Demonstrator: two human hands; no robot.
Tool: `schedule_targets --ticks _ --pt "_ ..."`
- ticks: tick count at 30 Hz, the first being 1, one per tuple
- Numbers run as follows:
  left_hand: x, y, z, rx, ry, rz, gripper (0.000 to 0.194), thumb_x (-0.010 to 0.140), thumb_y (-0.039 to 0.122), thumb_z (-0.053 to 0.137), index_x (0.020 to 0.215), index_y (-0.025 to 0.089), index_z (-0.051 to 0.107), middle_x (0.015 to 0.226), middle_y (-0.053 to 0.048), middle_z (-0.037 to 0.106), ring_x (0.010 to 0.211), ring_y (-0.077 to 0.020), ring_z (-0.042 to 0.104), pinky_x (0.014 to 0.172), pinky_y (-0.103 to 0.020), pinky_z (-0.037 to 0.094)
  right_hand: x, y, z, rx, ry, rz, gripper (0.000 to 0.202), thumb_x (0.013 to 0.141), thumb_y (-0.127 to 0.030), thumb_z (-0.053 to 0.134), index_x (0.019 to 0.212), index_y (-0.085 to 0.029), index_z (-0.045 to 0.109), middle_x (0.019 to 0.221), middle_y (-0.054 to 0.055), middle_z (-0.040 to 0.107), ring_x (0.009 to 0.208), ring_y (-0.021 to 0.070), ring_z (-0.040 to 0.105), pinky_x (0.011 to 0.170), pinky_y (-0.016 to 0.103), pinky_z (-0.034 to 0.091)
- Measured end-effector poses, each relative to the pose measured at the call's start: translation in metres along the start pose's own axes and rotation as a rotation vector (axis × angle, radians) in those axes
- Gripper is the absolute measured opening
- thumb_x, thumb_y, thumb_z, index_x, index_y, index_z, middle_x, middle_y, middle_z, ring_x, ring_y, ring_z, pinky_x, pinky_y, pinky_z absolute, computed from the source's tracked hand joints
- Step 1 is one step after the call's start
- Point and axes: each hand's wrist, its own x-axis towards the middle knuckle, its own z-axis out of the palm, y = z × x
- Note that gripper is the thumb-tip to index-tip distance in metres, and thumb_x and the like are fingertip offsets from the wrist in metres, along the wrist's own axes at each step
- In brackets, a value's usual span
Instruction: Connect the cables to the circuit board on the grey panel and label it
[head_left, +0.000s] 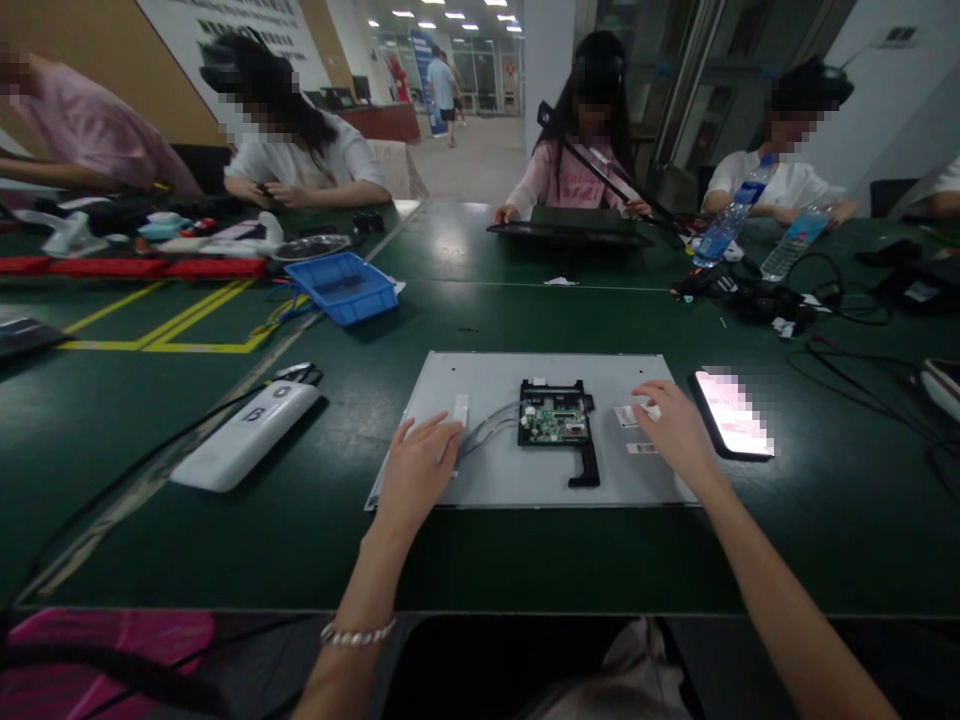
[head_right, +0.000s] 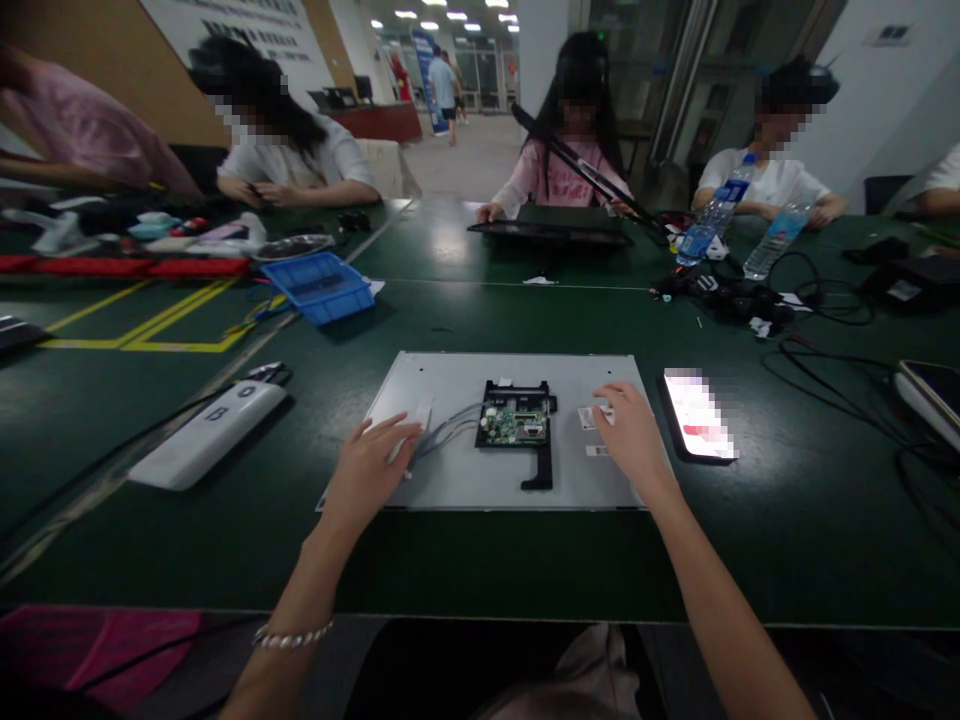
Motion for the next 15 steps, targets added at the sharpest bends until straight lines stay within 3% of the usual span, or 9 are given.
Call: schedule_targets --ticks 5,11,15 --pt "-0.005 0.001 0.002 -0.014 0.005 -0.045 0.023 0.089 0.023 0.044 0.107 0.021 0.059 0.112 -0.007 0.065 0.112 -0.0208 0.056 0.104 -0.046 0.029 0.028 -0.029 0.012 0.078 -0.107 -0.189 0.026 0.084 -0.025 0.049 0.105 -0.020 0.062 0.110 0.009 0.060 0.105 0.0230 0.054 0.094 0.041 0.041" --pt "-0.005 0.004 -0.002 -0.046 0.052 -0.061 0.023 0.090 0.026 0.045 0.109 0.020 0.056 0.113 -0.008 0.063 0.109 -0.0209 0.056 0.102 -0.043 0.031 0.067 -0.069 0.045 0.046 -0.272 -0.357 0.029 0.084 -0.027 0.054 0.109 -0.015 0.063 0.114 0.011 0.062 0.109 0.0225 0.054 0.095 0.038 0.040" --pt "-0.006 0.004 -0.003 -0.083 0.083 -0.014 0.021 0.090 0.024 0.044 0.106 0.019 0.057 0.110 -0.008 0.064 0.109 -0.0204 0.055 0.102 -0.042 0.033 0.077 -0.081 0.064 -0.018 -0.336 -0.391 0.022 0.085 -0.023 0.053 0.099 -0.015 0.067 0.107 0.010 0.066 0.102 0.0209 0.058 0.091 0.034 0.042"
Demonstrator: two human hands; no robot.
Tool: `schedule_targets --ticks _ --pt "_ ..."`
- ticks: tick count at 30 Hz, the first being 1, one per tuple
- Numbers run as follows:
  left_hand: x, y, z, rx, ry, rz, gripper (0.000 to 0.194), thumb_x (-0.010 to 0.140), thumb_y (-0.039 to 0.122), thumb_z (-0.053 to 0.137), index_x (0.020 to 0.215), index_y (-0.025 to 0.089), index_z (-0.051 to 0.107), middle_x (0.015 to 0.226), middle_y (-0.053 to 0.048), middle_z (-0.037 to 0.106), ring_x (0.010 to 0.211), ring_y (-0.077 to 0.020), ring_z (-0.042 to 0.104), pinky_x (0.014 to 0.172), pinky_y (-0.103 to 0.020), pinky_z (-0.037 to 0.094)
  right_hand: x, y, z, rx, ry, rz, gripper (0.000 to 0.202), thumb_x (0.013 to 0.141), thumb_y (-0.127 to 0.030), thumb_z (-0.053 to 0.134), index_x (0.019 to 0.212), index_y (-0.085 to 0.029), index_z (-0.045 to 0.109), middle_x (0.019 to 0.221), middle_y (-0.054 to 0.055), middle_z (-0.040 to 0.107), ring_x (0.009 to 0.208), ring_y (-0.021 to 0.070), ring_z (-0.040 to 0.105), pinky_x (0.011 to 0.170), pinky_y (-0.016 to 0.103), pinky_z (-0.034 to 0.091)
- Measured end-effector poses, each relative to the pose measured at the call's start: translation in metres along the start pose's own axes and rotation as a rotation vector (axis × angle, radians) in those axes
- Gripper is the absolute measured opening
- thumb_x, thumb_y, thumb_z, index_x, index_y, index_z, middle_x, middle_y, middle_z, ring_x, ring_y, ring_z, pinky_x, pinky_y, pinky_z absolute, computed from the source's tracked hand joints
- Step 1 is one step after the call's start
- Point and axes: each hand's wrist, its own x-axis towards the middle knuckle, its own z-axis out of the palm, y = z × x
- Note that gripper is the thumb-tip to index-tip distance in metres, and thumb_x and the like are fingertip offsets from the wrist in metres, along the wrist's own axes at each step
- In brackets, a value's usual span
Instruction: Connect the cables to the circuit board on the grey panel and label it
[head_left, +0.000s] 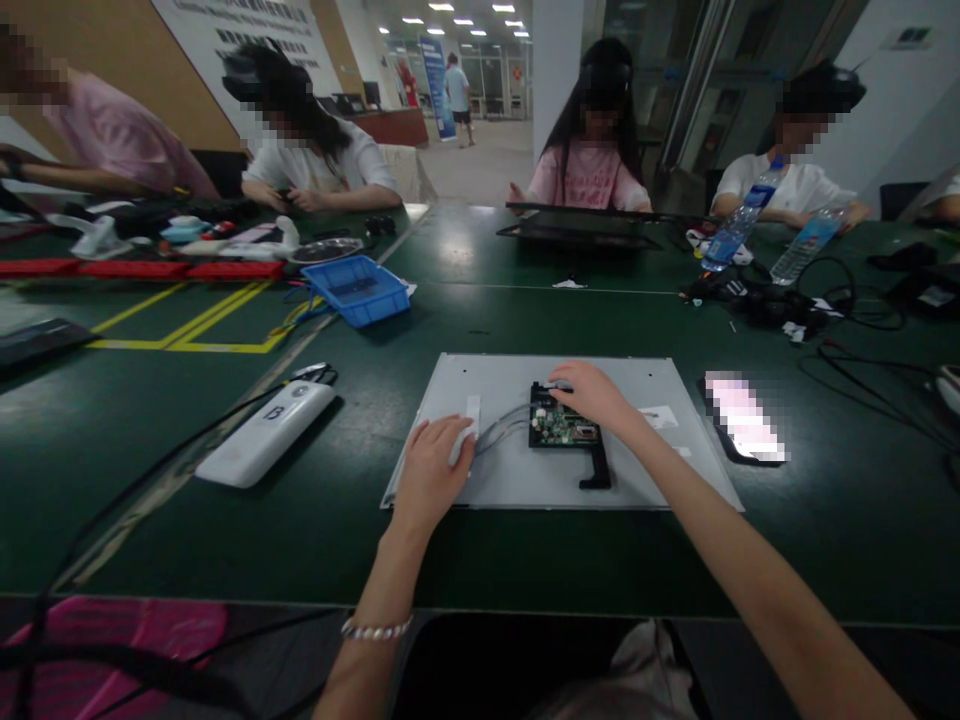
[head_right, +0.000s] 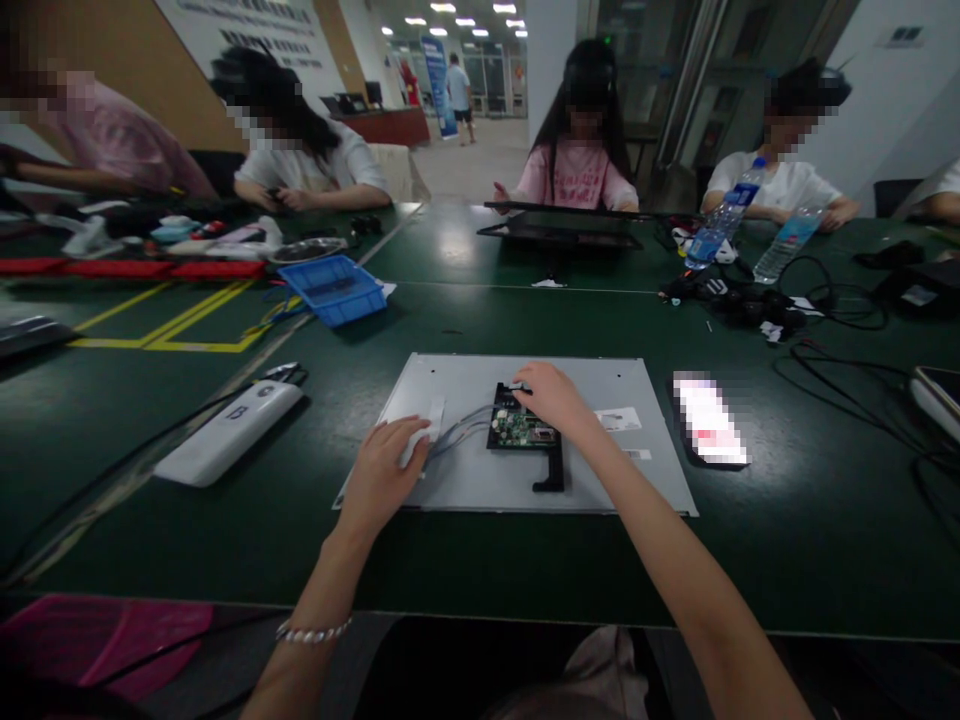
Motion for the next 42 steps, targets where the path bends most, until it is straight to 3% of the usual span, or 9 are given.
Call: schedule_targets --ticks 8,12,16,20,24,28,33,37,42 --pt "-0.001 -0.004 0.003 -0.013 0.057 0.039 0.019 0.089 0.022 0.046 0.105 0.020 0.057 0.107 -0.007 0.064 0.107 -0.0220 0.056 0.100 -0.045 0.036 0.000 0.002 0.001 -0.086 0.039 0.131 0.022 0.089 -0.019 0.047 0.096 -0.018 0.068 0.102 0.006 0.068 0.094 0.0186 0.060 0.083 0.028 0.044" --pt "-0.001 -0.003 0.003 -0.027 0.051 0.052 0.020 0.089 0.021 0.046 0.106 0.020 0.057 0.107 -0.007 0.063 0.108 -0.0225 0.055 0.099 -0.045 0.037 -0.026 0.019 -0.023 -0.225 0.178 0.164 0.025 0.090 -0.020 0.044 0.100 -0.018 0.067 0.106 0.008 0.066 0.097 0.0212 0.057 0.084 0.032 0.043" --pt "0.000 -0.002 0.003 -0.039 0.050 0.067 0.022 0.088 0.020 0.046 0.107 0.021 0.057 0.108 -0.008 0.063 0.109 -0.0227 0.055 0.100 -0.046 0.037 -0.060 0.043 -0.032 -0.356 0.147 0.197 0.027 0.089 -0.018 0.042 0.100 -0.016 0.067 0.106 0.011 0.066 0.100 0.0245 0.056 0.088 0.037 0.042" --pt "0.000 -0.002 0.004 -0.036 0.071 0.062 0.021 0.088 0.020 0.047 0.107 0.021 0.057 0.109 -0.008 0.062 0.108 -0.0231 0.055 0.099 -0.046 0.038 -0.078 0.061 -0.022 -0.295 0.061 0.207 0.032 0.088 -0.015 0.041 0.108 -0.015 0.065 0.111 0.012 0.064 0.103 0.0238 0.056 0.093 0.039 0.040" --pt "0.001 0.002 0.000 -0.044 0.110 0.032 0.022 0.089 0.020 0.046 0.108 0.021 0.056 0.110 -0.008 0.061 0.109 -0.0230 0.054 0.099 -0.047 0.038 -0.083 0.066 -0.021 -0.128 0.152 0.255 0.033 0.087 -0.016 0.039 0.110 -0.017 0.063 0.114 0.009 0.063 0.106 0.0207 0.056 0.094 0.037 0.041" --pt "0.008 0.024 -0.013 -0.056 0.104 0.047 0.028 0.088 0.021 0.047 0.116 0.021 0.051 0.115 -0.008 0.059 0.111 -0.0234 0.053 0.099 -0.046 0.039 -0.093 0.066 -0.032 0.007 0.168 0.336 0.029 0.086 -0.021 0.044 0.105 -0.018 0.065 0.107 0.008 0.065 0.101 0.0203 0.058 0.092 0.036 0.043" --pt "0.042 0.068 -0.028 -0.123 0.023 0.134 0.032 0.089 0.022 0.048 0.121 0.021 0.048 0.122 -0.007 0.054 0.114 -0.0221 0.050 0.100 -0.042 0.039 -0.104 0.069 -0.041 0.151 0.027 0.426 0.031 0.079 -0.027 0.057 0.108 -0.019 0.065 0.110 0.009 0.063 0.093 0.0206 0.061 0.084 0.034 0.047" --pt "0.080 0.078 -0.010 -0.191 -0.097 0.221 0.036 0.090 0.025 0.045 0.126 0.020 0.043 0.127 -0.008 0.049 0.120 -0.0217 0.045 0.103 -0.041 0.037 -0.106 0.070 -0.041 0.170 -0.057 0.438 0.032 0.075 -0.028 0.060 0.105 -0.018 0.066 0.104 0.010 0.064 0.088 0.0202 0.062 0.079 0.033 0.048" --pt "0.099 0.059 0.029 -0.217 -0.253 0.317 0.045 0.091 0.033 0.045 0.134 0.022 0.035 0.138 -0.009 0.038 0.128 -0.0231 0.037 0.106 -0.041 0.032 -0.103 0.066 -0.041 0.152 -0.100 0.503 0.023 0.075 -0.028 0.059 0.095 -0.020 0.068 0.087 0.006 0.067 0.077 0.0186 0.063 0.069 0.031 0.048"
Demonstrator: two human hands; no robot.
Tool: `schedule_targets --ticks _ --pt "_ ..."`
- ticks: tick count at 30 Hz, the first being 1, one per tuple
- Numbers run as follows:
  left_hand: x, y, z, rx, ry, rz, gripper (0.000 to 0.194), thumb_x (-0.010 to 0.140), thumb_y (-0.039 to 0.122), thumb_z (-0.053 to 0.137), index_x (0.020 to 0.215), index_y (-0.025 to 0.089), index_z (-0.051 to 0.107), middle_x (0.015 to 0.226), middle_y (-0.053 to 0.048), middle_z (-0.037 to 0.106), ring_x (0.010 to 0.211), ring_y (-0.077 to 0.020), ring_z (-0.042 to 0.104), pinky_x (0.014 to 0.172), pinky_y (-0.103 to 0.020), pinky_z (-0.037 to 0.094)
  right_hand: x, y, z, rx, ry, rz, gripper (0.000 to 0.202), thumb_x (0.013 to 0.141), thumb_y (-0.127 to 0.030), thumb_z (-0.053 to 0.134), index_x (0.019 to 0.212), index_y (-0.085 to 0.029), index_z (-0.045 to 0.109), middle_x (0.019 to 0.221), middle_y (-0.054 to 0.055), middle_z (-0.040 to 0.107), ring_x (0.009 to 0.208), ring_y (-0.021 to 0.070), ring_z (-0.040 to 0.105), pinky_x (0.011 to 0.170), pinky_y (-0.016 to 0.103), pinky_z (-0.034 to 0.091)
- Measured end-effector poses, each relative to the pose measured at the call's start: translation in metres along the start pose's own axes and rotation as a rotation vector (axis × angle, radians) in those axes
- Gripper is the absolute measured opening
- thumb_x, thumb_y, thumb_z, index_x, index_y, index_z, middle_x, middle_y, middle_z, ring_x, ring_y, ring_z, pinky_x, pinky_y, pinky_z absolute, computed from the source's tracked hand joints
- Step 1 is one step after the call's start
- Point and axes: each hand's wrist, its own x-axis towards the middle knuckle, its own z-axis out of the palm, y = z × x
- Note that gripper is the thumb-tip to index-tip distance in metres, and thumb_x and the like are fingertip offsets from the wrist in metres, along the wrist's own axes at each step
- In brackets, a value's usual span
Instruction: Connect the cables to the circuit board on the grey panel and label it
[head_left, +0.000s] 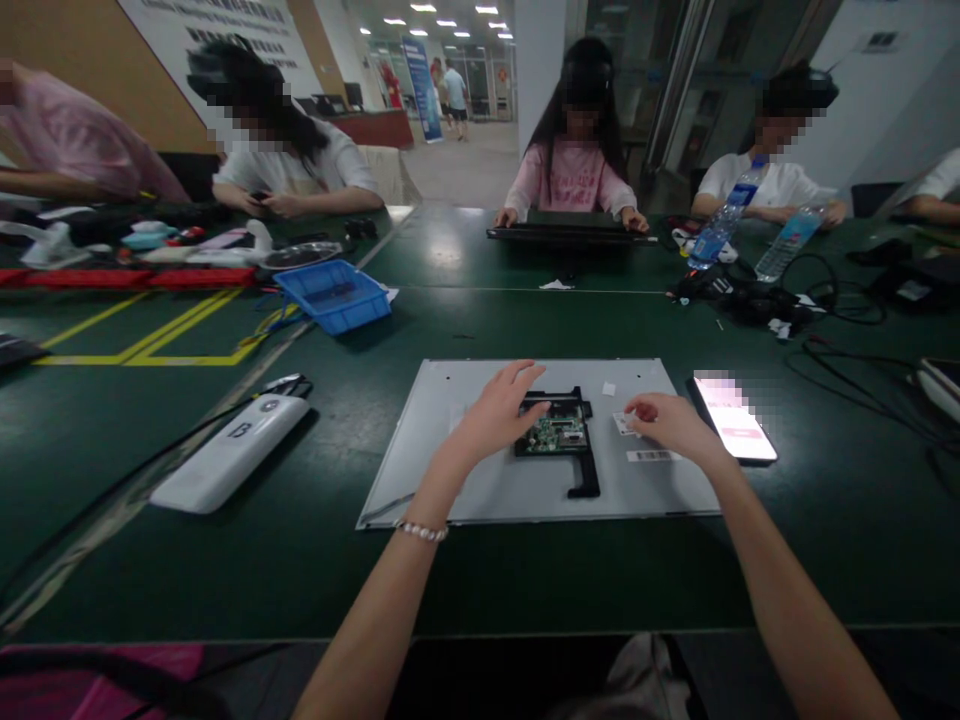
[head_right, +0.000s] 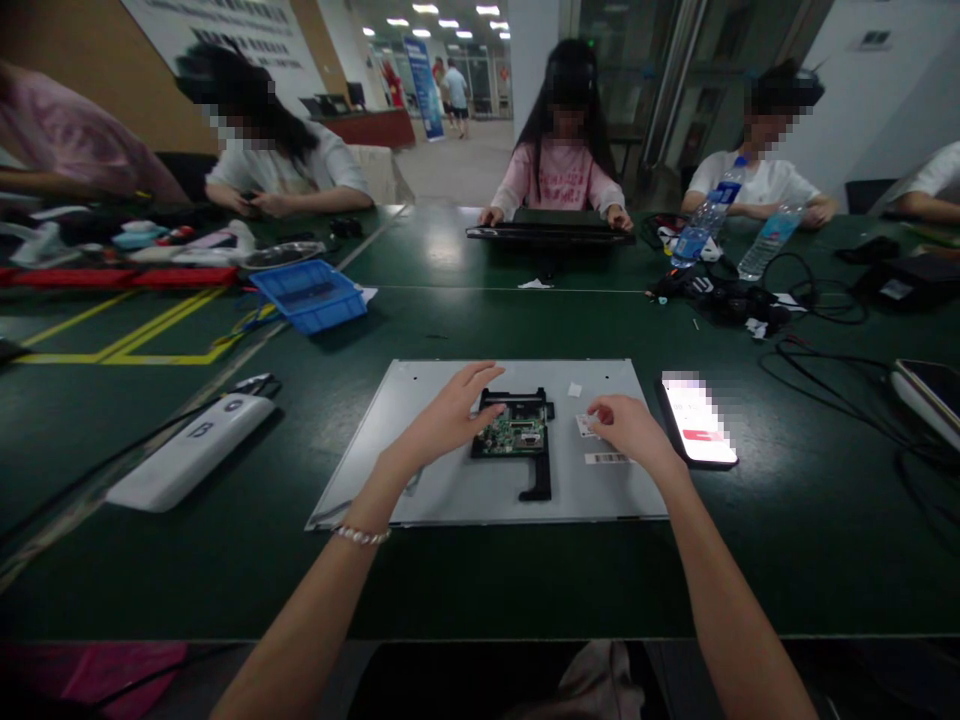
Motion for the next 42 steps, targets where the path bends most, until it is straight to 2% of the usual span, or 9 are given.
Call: schedule_targets --ticks 4,10,13,17,24,30,36,39,42 --pt "-0.010 -0.010 0.010 -0.030 -0.100 -0.005 0.055 0.090 0.045 0.045 0.139 0.024 0.028 0.145 -0.009 0.030 0.133 -0.0249 0.030 0.109 -0.042 0.028 0.000 -0.005 0.000 0.022 0.016 0.027 0.019 0.077 -0.029 0.056 0.087 -0.021 0.070 0.082 0.004 0.069 0.076 0.0180 0.064 0.070 0.030 0.047" --pt "-0.021 -0.011 0.011 -0.047 -0.228 -0.044 0.081 0.080 0.058 0.053 0.144 0.026 0.016 0.150 -0.009 0.020 0.136 -0.0305 0.023 0.109 -0.047 0.027 0.001 -0.006 0.002 0.015 0.163 0.040 0.020 0.079 -0.030 0.054 0.087 -0.021 0.069 0.080 0.003 0.069 0.075 0.0173 0.064 0.070 0.029 0.047" --pt "-0.021 -0.013 0.013 -0.063 -0.246 -0.053 0.086 0.078 0.058 0.056 0.145 0.026 0.013 0.151 -0.010 0.017 0.136 -0.0311 0.022 0.109 -0.048 0.027 0.002 0.000 0.004 -0.081 0.216 0.026 0.023 0.079 -0.030 0.054 0.094 -0.020 0.068 0.091 0.007 0.068 0.080 0.0193 0.063 0.075 0.032 0.047" --pt "-0.022 -0.013 0.015 -0.087 -0.248 -0.068 0.090 0.077 0.056 0.058 0.146 0.027 0.009 0.152 -0.010 0.013 0.136 -0.0323 0.024 0.107 -0.049 0.029 0.005 0.003 0.008 -0.190 0.321 -0.076 0.031 0.080 -0.028 0.054 0.107 -0.018 0.063 0.111 0.011 0.061 0.100 0.0240 0.058 0.088 0.037 0.044" --pt "-0.022 -0.013 0.016 -0.091 -0.245 -0.070 0.094 0.075 0.056 0.060 0.146 0.025 0.007 0.152 -0.012 0.012 0.132 -0.0329 0.031 0.105 -0.047 0.033 0.018 -0.012 0.015 -0.303 0.249 -0.291 0.028 0.085 -0.027 0.051 0.110 -0.018 0.061 0.112 0.010 0.062 0.106 0.0230 0.054 0.090 0.036 0.042" --pt "-0.023 -0.011 0.015 -0.101 -0.241 -0.072 0.095 0.074 0.056 0.060 0.146 0.025 0.006 0.152 -0.012 0.013 0.131 -0.0336 0.033 0.104 -0.047 0.035 0.031 -0.018 0.021 -0.483 0.244 -0.273 0.023 0.089 -0.020 0.044 0.097 -0.015 0.066 0.097 0.012 0.066 0.093 0.0235 0.059 0.080 0.035 0.043" --pt "-0.023 -0.011 0.015 -0.109 -0.223 -0.060 0.096 0.074 0.054 0.061 0.146 0.024 0.006 0.152 -0.012 0.014 0.132 -0.0333 0.033 0.105 -0.047 0.033 0.031 -0.022 0.021 -0.534 0.260 -0.267 0.030 0.091 -0.017 0.037 0.097 -0.015 0.067 0.091 0.011 0.068 0.089 0.0224 0.061 0.079 0.034 0.042" --pt "-0.023 -0.012 0.016 -0.120 -0.217 -0.053 0.096 0.074 0.053 0.061 0.146 0.024 0.005 0.152 -0.012 0.015 0.132 -0.0328 0.032 0.106 -0.047 0.031 0.031 -0.036 0.017 -0.537 0.282 -0.268 0.030 0.092 -0.018 0.037 0.100 -0.016 0.066 0.094 0.011 0.068 0.090 0.0221 0.061 0.078 0.032 0.041" --pt "-0.024 -0.013 0.017 -0.126 -0.210 -0.041 0.096 0.074 0.053 0.061 0.146 0.024 0.006 0.152 -0.012 0.015 0.133 -0.0325 0.030 0.107 -0.047 0.030 0.037 -0.061 0.018 -0.541 0.271 -0.316 0.028 0.093 -0.018 0.038 0.100 -0.016 0.065 0.096 0.011 0.068 0.092 0.0220 0.060 0.079 0.031 0.040"
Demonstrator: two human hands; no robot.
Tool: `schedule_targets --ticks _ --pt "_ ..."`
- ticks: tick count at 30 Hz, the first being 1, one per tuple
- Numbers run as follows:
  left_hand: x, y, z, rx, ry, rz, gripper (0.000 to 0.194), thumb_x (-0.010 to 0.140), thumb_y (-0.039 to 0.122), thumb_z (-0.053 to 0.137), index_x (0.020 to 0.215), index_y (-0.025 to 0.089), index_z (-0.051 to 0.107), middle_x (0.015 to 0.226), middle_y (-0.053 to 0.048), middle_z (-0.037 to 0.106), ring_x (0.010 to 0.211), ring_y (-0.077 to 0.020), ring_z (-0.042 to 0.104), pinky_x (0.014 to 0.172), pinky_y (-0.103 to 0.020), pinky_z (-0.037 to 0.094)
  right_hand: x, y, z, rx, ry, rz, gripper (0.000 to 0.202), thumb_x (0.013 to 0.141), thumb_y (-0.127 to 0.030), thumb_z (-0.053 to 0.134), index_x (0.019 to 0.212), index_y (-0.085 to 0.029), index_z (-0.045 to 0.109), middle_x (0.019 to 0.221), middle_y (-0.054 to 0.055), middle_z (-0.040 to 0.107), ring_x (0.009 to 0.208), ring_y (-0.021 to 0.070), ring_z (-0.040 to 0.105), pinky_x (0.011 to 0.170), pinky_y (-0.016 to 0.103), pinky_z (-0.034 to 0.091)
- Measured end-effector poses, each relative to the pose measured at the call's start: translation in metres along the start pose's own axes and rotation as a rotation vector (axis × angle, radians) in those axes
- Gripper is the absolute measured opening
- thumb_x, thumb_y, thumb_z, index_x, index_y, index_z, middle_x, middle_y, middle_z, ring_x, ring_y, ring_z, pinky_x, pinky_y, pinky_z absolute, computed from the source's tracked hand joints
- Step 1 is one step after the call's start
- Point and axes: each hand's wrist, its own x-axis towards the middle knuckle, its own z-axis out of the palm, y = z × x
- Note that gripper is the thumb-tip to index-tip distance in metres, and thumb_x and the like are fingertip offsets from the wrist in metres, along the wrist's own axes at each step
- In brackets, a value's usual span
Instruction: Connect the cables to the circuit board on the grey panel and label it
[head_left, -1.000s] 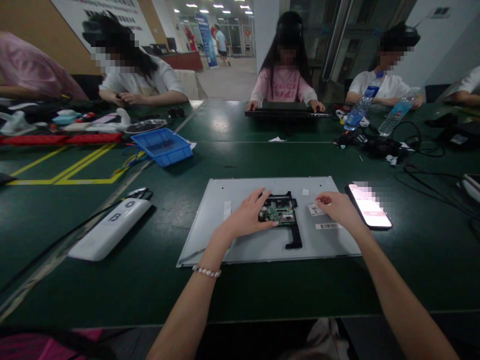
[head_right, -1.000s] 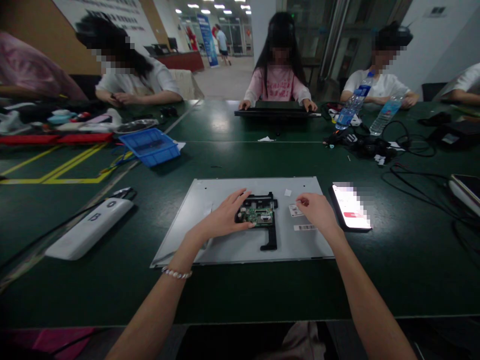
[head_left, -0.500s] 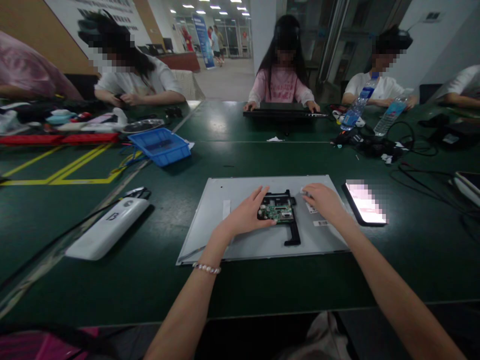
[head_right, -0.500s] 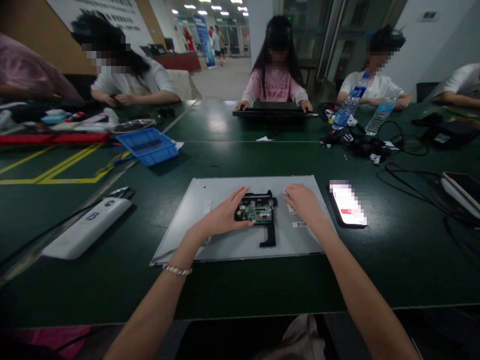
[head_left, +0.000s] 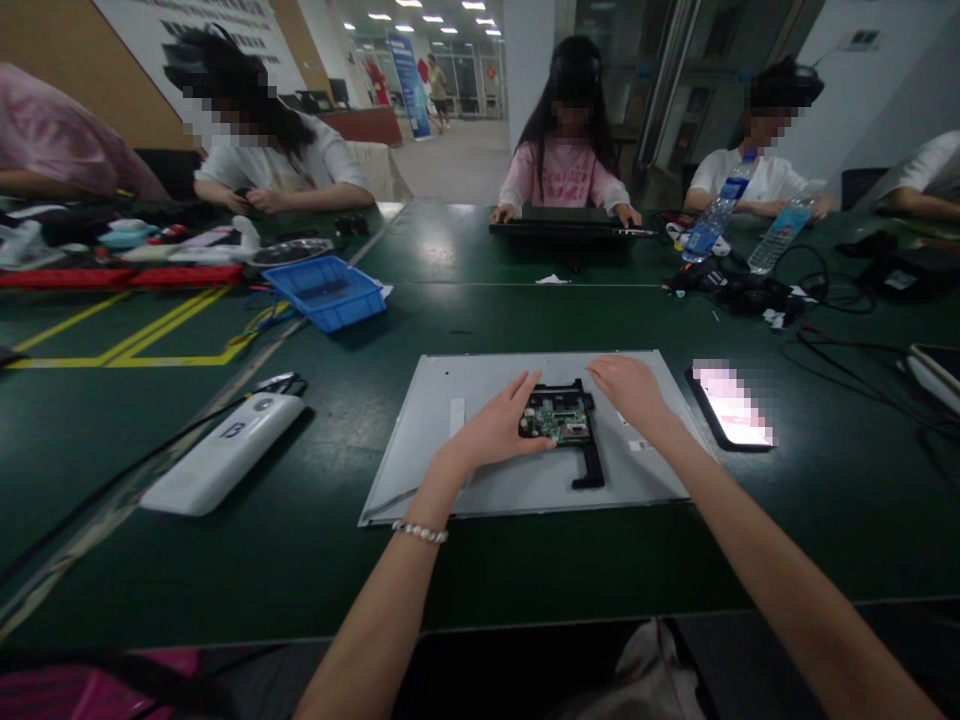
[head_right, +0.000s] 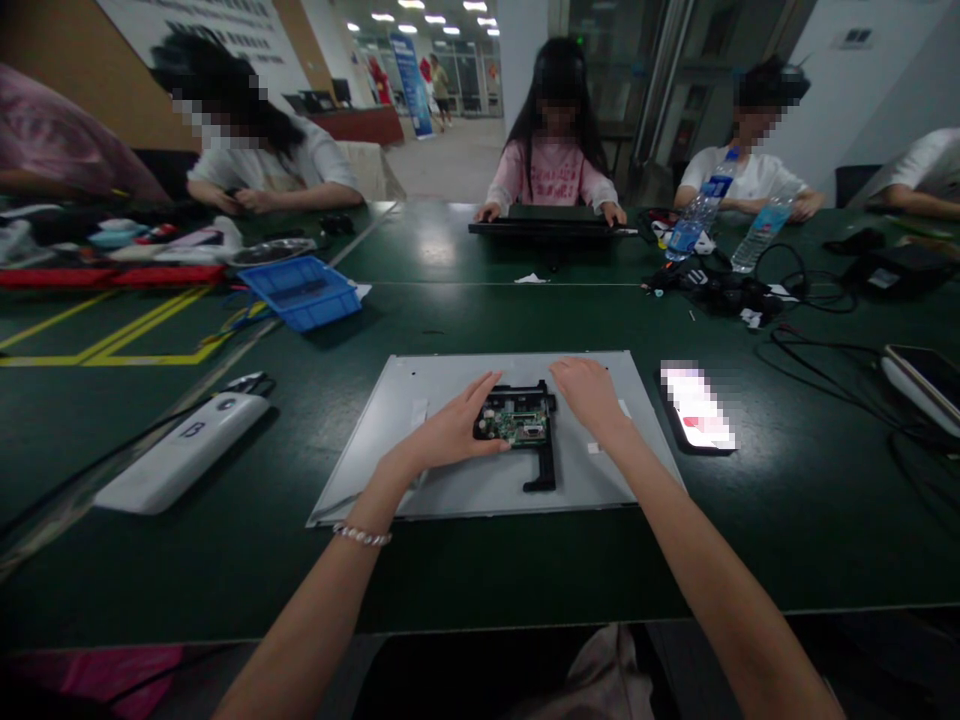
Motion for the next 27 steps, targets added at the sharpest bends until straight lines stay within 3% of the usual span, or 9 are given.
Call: schedule_targets --ticks 5,9,14,27 --pt "0.001 -0.002 0.003 0.022 0.014 0.018 0.098 0.073 0.053 0.061 0.146 0.021 0.004 0.151 -0.013 0.016 0.134 -0.0315 0.028 0.109 -0.046 0.028 0.029 -0.040 0.002 -0.007 -0.064 -0.132 0.028 0.092 -0.015 0.037 0.091 -0.014 0.065 0.094 0.013 0.068 0.091 0.0226 0.061 0.080 0.031 0.040" --pt "0.001 -0.003 0.004 0.023 0.031 0.033 0.099 0.073 0.052 0.062 0.146 0.021 0.003 0.151 -0.013 0.016 0.135 -0.0306 0.026 0.110 -0.045 0.027 0.039 -0.057 0.013 -0.009 -0.136 -0.126 0.027 0.092 -0.014 0.038 0.093 -0.011 0.065 0.093 0.014 0.068 0.090 0.0228 0.062 0.077 0.030 0.041" --pt "0.000 -0.004 0.004 0.012 0.024 0.018 0.100 0.072 0.053 0.063 0.146 0.021 0.003 0.152 -0.013 0.015 0.136 -0.0311 0.024 0.110 -0.045 0.027 0.036 -0.059 0.022 0.040 -0.128 -0.086 0.030 0.094 -0.018 0.035 0.095 -0.012 0.065 0.095 0.014 0.068 0.090 0.0222 0.062 0.078 0.029 0.042" --pt "0.001 -0.005 0.004 0.019 0.023 0.022 0.100 0.073 0.053 0.063 0.146 0.020 0.002 0.152 -0.013 0.015 0.135 -0.0312 0.026 0.110 -0.045 0.028 0.034 -0.059 0.021 0.081 -0.119 -0.107 0.029 0.091 -0.017 0.038 0.098 -0.012 0.065 0.096 0.014 0.067 0.094 0.0221 0.060 0.083 0.030 0.041"
